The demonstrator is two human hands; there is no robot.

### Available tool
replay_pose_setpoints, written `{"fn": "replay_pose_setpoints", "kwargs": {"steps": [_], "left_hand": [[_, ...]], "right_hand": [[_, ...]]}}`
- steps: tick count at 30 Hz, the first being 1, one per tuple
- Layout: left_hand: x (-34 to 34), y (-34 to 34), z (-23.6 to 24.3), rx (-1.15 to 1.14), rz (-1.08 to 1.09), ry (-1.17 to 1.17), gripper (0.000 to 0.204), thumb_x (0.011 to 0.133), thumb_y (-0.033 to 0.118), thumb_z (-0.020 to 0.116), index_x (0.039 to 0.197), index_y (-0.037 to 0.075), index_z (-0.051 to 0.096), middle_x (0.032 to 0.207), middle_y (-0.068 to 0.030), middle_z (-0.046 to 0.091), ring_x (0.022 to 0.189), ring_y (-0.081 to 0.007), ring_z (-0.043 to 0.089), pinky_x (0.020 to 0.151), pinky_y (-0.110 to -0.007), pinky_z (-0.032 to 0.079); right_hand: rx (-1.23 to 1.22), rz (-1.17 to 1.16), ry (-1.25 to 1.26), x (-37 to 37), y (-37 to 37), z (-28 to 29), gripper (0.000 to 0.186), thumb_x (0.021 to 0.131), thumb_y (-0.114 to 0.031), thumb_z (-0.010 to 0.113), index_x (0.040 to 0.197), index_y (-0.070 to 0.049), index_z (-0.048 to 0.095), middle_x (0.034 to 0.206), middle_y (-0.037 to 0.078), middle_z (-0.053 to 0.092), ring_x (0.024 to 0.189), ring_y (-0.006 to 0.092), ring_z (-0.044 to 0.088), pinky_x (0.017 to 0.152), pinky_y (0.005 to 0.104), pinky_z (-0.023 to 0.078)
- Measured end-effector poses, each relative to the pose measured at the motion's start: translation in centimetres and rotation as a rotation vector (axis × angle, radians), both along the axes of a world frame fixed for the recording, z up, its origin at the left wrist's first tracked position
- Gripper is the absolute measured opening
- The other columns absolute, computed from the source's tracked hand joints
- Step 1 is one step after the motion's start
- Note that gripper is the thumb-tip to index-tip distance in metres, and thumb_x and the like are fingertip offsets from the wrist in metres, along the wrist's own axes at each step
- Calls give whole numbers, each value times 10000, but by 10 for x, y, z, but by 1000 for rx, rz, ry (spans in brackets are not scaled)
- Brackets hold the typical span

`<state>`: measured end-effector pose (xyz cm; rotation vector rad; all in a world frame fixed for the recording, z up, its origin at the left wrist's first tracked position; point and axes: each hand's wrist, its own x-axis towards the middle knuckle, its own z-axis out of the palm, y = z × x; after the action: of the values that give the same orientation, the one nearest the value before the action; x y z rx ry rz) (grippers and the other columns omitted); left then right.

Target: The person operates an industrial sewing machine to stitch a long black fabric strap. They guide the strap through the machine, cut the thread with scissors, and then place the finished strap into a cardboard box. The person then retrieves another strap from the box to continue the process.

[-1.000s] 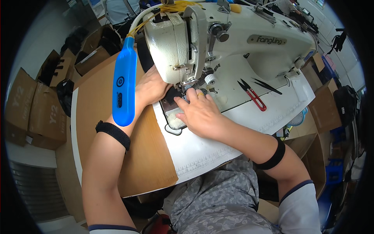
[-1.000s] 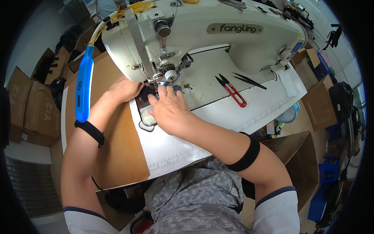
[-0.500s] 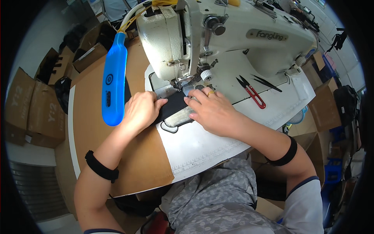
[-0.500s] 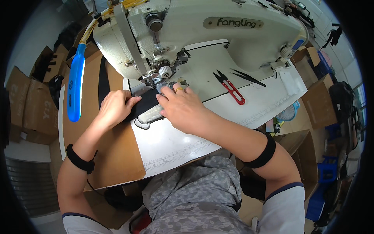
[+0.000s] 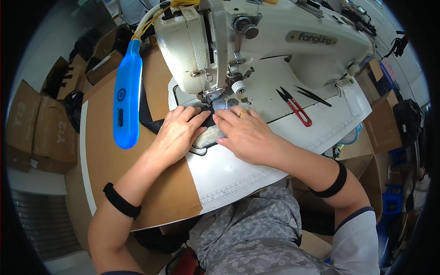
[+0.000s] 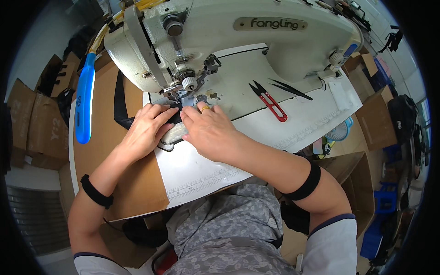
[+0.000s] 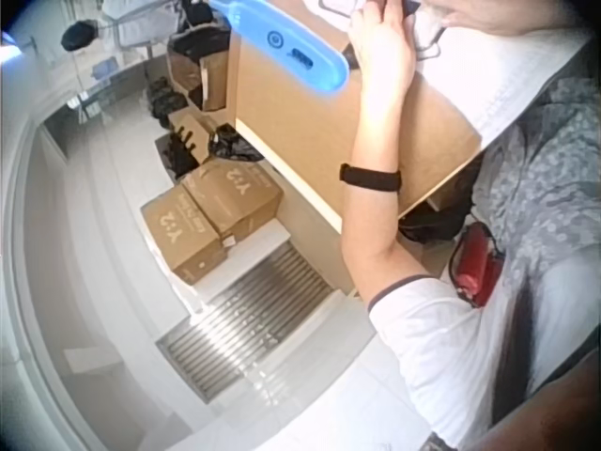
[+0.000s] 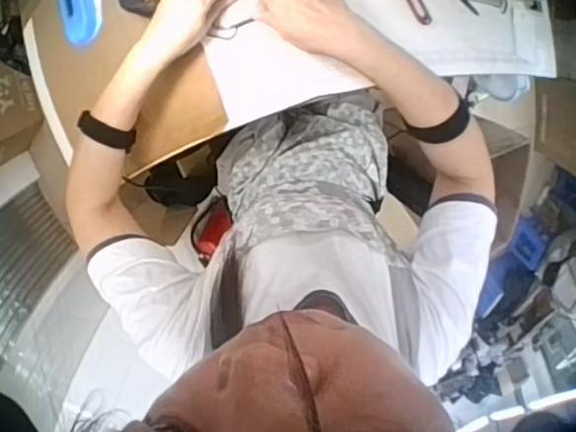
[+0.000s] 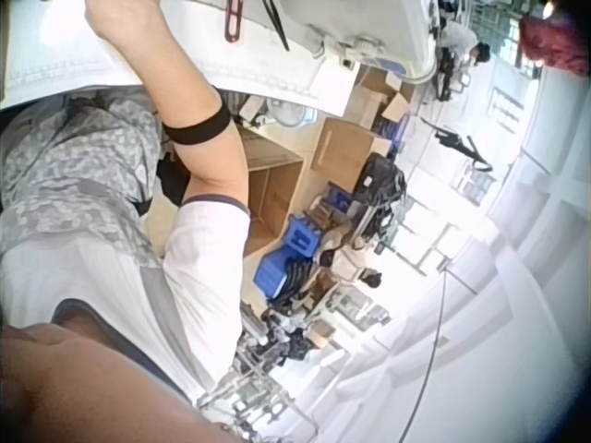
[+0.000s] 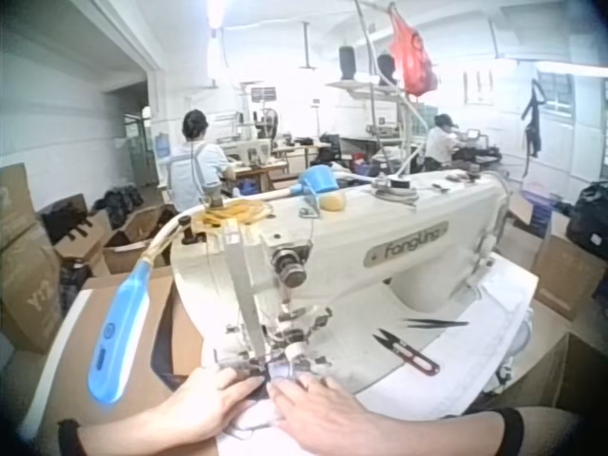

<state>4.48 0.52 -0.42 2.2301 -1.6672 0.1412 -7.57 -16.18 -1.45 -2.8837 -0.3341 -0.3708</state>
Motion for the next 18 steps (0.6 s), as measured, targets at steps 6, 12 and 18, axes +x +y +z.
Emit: {"fn": "replay_pose_setpoints", "kwargs": {"steps": [6, 12, 18], "left_hand": [[-1, 0, -1, 17, 15, -19, 338, 799, 145, 608, 1124, 57, 583, 1030, -106, 558, 932, -268, 509, 820, -367, 421], [-2, -1, -3, 6, 2, -19, 356, 791, 85, 613, 1140, 36, 559, 1059, -139, 549, 925, -299, 508, 839, -370, 428], [-4, -1, -3, 5, 6, -36, 355, 796, 77, 604, 1144, 25, 552, 1072, -149, 545, 939, -306, 509, 845, -368, 433]], "right_hand": [[7, 2, 51, 0, 0, 5, 473, 848, -284, 547, 1174, 55, 497, 1214, 115, 468, 1048, 276, 447, 840, 382, 360], [8, 0, 74, -1, -1, 6, 491, 854, -292, 539, 1196, 54, 479, 1218, 117, 469, 1079, 275, 434, 855, 381, 354], [5, -8, 99, 0, 1, 7, 500, 859, -300, 534, 1206, 55, 474, 1224, 113, 469, 1090, 273, 432, 865, 377, 349]]}}
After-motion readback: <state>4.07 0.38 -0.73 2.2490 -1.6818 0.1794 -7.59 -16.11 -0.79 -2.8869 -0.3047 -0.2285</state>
